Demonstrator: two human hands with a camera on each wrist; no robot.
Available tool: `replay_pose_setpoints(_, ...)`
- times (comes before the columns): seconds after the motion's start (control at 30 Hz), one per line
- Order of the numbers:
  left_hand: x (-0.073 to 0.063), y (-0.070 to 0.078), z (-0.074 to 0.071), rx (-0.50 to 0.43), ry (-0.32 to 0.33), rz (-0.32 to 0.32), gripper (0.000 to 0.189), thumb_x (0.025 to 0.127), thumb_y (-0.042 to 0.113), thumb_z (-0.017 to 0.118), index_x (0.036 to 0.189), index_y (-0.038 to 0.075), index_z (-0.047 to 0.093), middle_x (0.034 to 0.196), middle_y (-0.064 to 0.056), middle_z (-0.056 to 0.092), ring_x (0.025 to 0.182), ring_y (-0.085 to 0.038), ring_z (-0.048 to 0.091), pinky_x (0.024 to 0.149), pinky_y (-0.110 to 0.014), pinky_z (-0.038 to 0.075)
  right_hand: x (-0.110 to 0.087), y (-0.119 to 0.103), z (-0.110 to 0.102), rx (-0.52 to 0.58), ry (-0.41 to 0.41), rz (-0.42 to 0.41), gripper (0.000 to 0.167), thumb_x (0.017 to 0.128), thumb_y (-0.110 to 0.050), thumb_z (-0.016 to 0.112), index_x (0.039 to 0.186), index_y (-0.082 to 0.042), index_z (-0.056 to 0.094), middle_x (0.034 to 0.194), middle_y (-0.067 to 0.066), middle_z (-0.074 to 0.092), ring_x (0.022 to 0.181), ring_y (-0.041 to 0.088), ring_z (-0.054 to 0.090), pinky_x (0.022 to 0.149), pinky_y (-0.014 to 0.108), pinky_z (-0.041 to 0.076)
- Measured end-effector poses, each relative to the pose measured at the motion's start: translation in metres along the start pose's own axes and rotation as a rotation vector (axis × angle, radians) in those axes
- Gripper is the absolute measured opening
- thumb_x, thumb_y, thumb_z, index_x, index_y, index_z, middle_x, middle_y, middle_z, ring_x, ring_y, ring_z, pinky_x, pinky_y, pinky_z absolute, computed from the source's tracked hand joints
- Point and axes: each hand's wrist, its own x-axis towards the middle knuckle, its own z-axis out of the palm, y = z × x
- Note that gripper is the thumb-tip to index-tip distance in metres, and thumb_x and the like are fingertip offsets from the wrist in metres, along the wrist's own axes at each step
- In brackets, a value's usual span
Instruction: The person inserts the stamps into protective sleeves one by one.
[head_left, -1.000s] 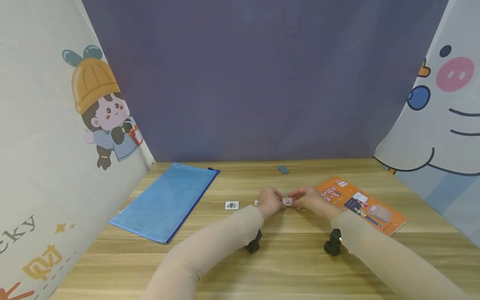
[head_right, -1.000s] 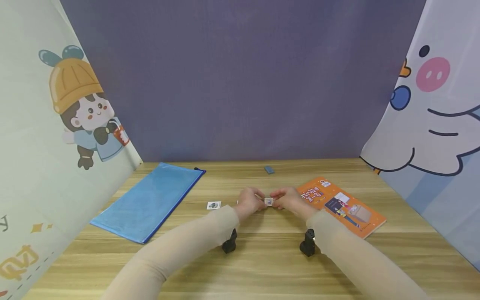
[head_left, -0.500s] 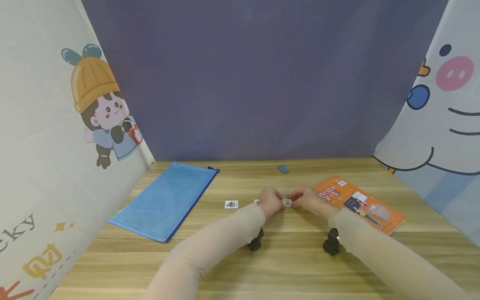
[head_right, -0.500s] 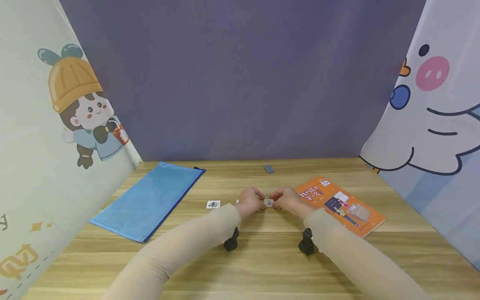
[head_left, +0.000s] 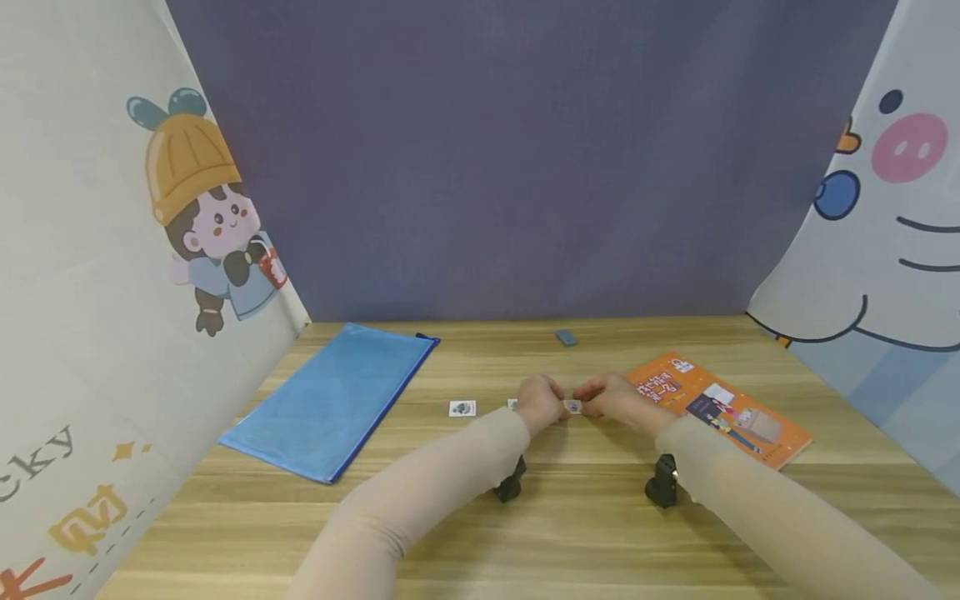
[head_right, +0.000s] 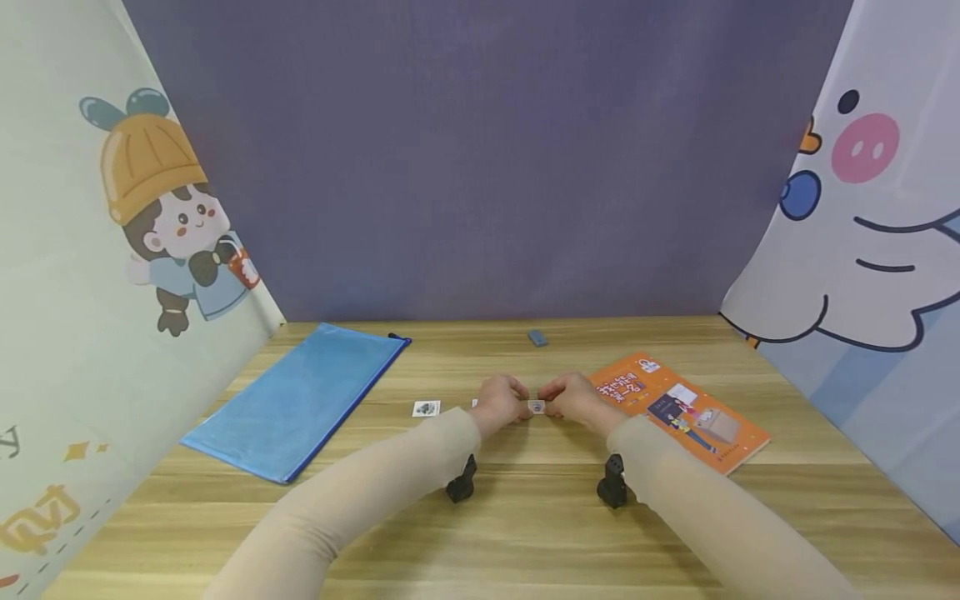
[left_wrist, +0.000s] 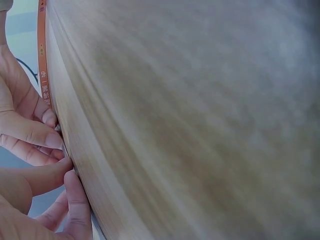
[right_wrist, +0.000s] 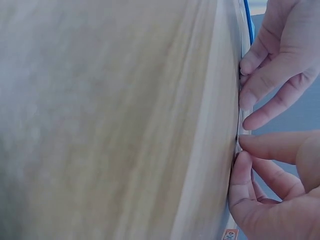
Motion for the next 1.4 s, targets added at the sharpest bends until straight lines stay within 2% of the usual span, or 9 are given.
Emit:
replay_pose_setpoints(0.27, -0.001, -0.002, -0.001, -0.002, 0.000, -0.009, 0.023, 0.071, 0.004, 0.084, 0.090, 0.006, 0.072, 0.092, -0.005, 0.067, 0.080, -0.016, 0.059, 0.072, -0.023, 0.052, -0.002, 0.000, 0.000, 0.043, -0.031, -0.016, 0.036, 0.081, 0.004, 0.068, 0.116, 0.011, 0.062, 0.111, 0.024, 0.067, 0.081, 0.011, 0.062, 0.069, 0.023, 0.055)
replay_pose_setpoints(0.57, -0.001, -0.001, -0.003, -0.021, -0.021, -0.004, 0.025, 0.070, -0.002, 0.080, 0.093, 0.003, 0.070, 0.088, -0.006, 0.067, 0.074, -0.016, 0.058, 0.065, -0.020, 0.050, -0.001, -0.001, -0.005, 0.125, -0.057, 0.037, 0.040, 0.085, 0.005, 0.061, 0.123, 0.013, 0.056, 0.123, 0.027, 0.060, 0.079, 0.010, 0.062, 0.070, 0.021, 0.056)
replay_pose_setpoints(0.67, 0.000, 0.002, -0.009, -0.020, -0.019, -0.015, 0.029, 0.072, -0.003, 0.076, 0.099, 0.005, 0.070, 0.096, -0.008, 0.068, 0.081, -0.017, 0.060, 0.073, -0.023, 0.053, 0.001, -0.004, -0.008, 0.149, -0.063, 0.040, 0.040, 0.087, 0.004, 0.060, 0.126, 0.014, 0.053, 0.121, 0.028, 0.061, 0.079, 0.011, 0.063, 0.070, 0.022, 0.057)
replay_pose_setpoints(0.8, 0.001, 0.007, -0.023, -0.079, -0.030, -0.018, 0.031, 0.078, -0.001, 0.071, 0.108, 0.005, 0.069, 0.100, -0.009, 0.069, 0.083, -0.018, 0.061, 0.078, -0.027, 0.054, 0.003, -0.010, -0.018, 0.137, -0.024, 0.023, 0.040, 0.093, -0.003, 0.058, 0.129, 0.013, 0.051, 0.114, 0.029, 0.064, 0.079, 0.013, 0.066, 0.071, 0.026, 0.059)
replay_pose_setpoints(0.93, 0.006, 0.010, -0.039, -0.185, -0.085, 0.027, 0.036, 0.082, -0.001, 0.070, 0.117, 0.003, 0.065, 0.096, -0.011, 0.072, 0.085, -0.024, 0.070, 0.075, -0.026, 0.057, 0.003, -0.021, -0.032, 0.128, 0.019, -0.004, 0.046, 0.096, -0.009, 0.055, 0.136, 0.011, 0.045, 0.121, 0.030, 0.060, 0.090, 0.023, 0.069, 0.080, 0.032, 0.060)
replay_pose_setpoints(1.0, 0.010, 0.008, -0.047, -0.191, -0.124, 0.074, 0.038, 0.085, 0.004, 0.070, 0.122, 0.004, 0.063, 0.102, -0.011, 0.072, 0.093, -0.025, 0.070, 0.078, -0.027, 0.058, 0.002, -0.028, -0.037, 0.118, 0.026, -0.026, 0.049, 0.097, -0.010, 0.053, 0.140, 0.010, 0.040, 0.125, 0.032, 0.058, 0.097, 0.029, 0.068, 0.084, 0.035, 0.059)
replay_pose_setpoints(1.1, 0.014, 0.006, -0.062, -0.195, -0.185, 0.146, 0.044, 0.091, 0.011, 0.067, 0.133, 0.004, 0.055, 0.119, -0.013, 0.067, 0.110, -0.029, 0.064, 0.091, -0.033, 0.056, -0.003, -0.039, -0.042, 0.088, 0.021, -0.065, 0.053, 0.099, -0.011, 0.051, 0.145, 0.007, 0.032, 0.129, 0.032, 0.055, 0.106, 0.036, 0.065, 0.089, 0.040, 0.057)
replay_pose_setpoints(1.27, 0.009, 0.002, -0.090, -0.124, -0.225, 0.226, 0.055, 0.096, 0.022, 0.061, 0.145, 0.007, 0.041, 0.142, -0.014, 0.051, 0.130, -0.031, 0.050, 0.109, -0.042, 0.044, -0.012, -0.052, -0.046, -0.008, -0.009, -0.159, 0.057, 0.101, -0.021, 0.051, 0.148, 0.004, 0.029, 0.133, 0.030, 0.053, 0.117, 0.041, 0.057, 0.095, 0.046, 0.053)
replay_pose_setpoints(1.4, -0.001, -0.003, -0.109, 0.057, -0.206, 0.301, 0.062, 0.099, 0.034, 0.055, 0.151, 0.009, 0.032, 0.154, -0.010, 0.036, 0.141, -0.030, 0.036, 0.118, -0.043, 0.031, -0.021, -0.060, -0.047, -0.105, 0.015, -0.218, 0.060, 0.099, -0.035, 0.055, 0.145, 0.000, 0.038, 0.139, 0.026, 0.050, 0.124, 0.041, 0.051, 0.099, 0.048, 0.050)
